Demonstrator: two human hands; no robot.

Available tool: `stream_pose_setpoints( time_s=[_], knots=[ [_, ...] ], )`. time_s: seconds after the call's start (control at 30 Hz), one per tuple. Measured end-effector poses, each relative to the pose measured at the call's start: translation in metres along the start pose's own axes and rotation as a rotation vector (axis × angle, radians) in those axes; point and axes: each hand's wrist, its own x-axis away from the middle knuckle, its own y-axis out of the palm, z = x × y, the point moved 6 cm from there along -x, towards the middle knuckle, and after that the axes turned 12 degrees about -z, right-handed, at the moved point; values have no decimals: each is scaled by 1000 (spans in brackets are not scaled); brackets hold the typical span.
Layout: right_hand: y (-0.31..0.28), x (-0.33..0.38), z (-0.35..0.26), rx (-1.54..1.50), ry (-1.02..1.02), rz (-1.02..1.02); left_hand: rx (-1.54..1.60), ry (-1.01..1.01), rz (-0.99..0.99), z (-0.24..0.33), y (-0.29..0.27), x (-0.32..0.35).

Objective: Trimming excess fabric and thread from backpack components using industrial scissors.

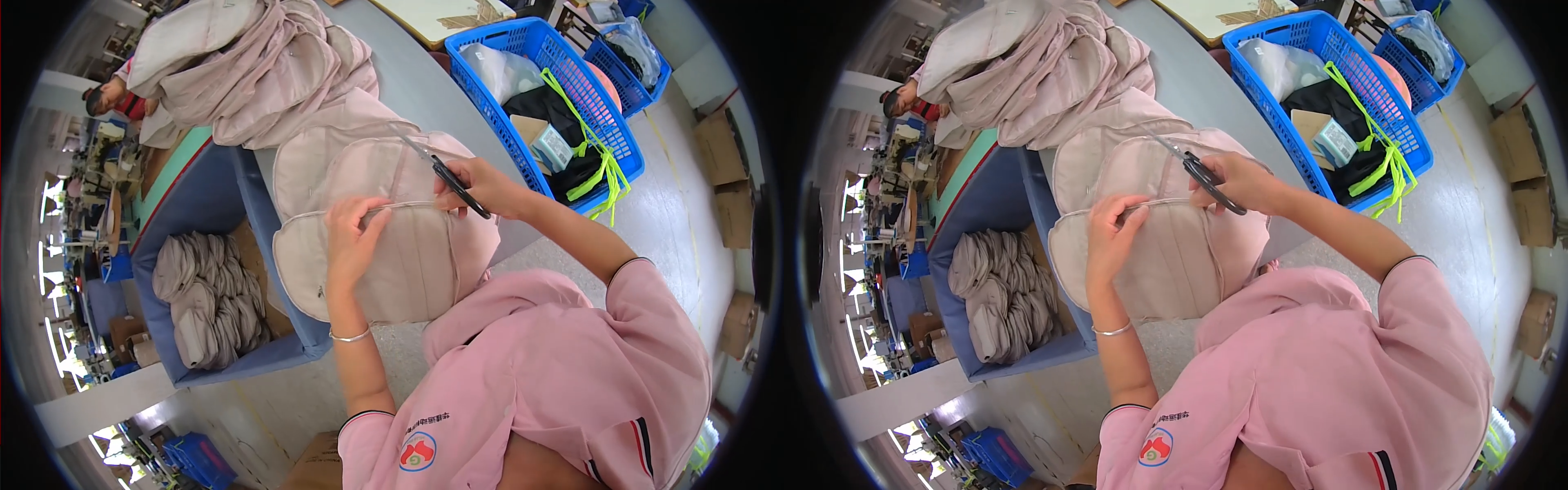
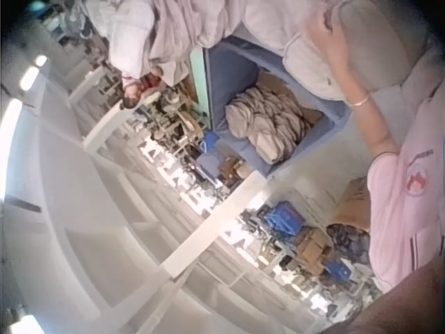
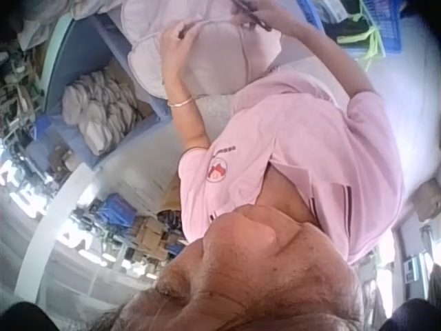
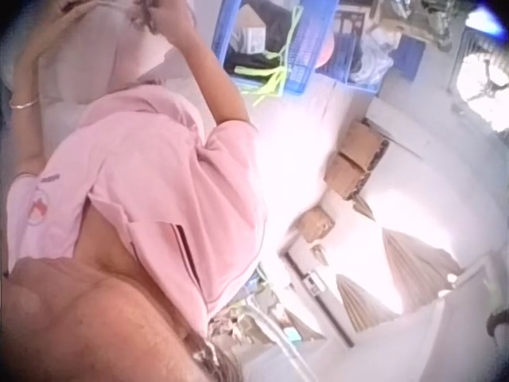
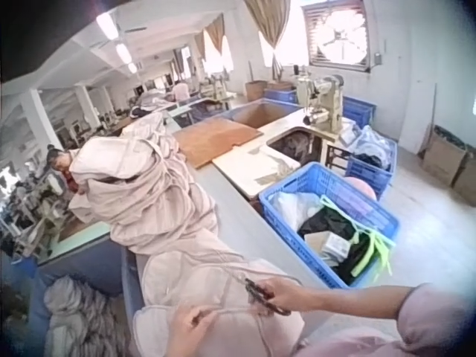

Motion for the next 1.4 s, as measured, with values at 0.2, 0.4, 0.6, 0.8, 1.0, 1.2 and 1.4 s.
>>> stream_pose_setpoints(
  time_s=[0.2,0.4,0.6,0.8,1.0,1.2,1.4],
  knots=[
    [-9,49,-27,680,-54,64,98,-118,55,-4,-13,23],
    [18,84,-48,1253,-33,53,86,-83,156,2,-17,40],
    [35,76,-59,1299,139,-4,150,-89,174,-2,-17,45],
    [43,71,-57,1299,184,-50,126,-25,195,3,-18,49],
    [43,81,-60,1426,85,57,133,-41,179,1,-19,50],
    [49,75,-57,1426,143,60,134,-54,176,-1,-19,47],
    [46,75,-46,1362,207,-7,164,-27,177,-8,-17,46]
  ],
)
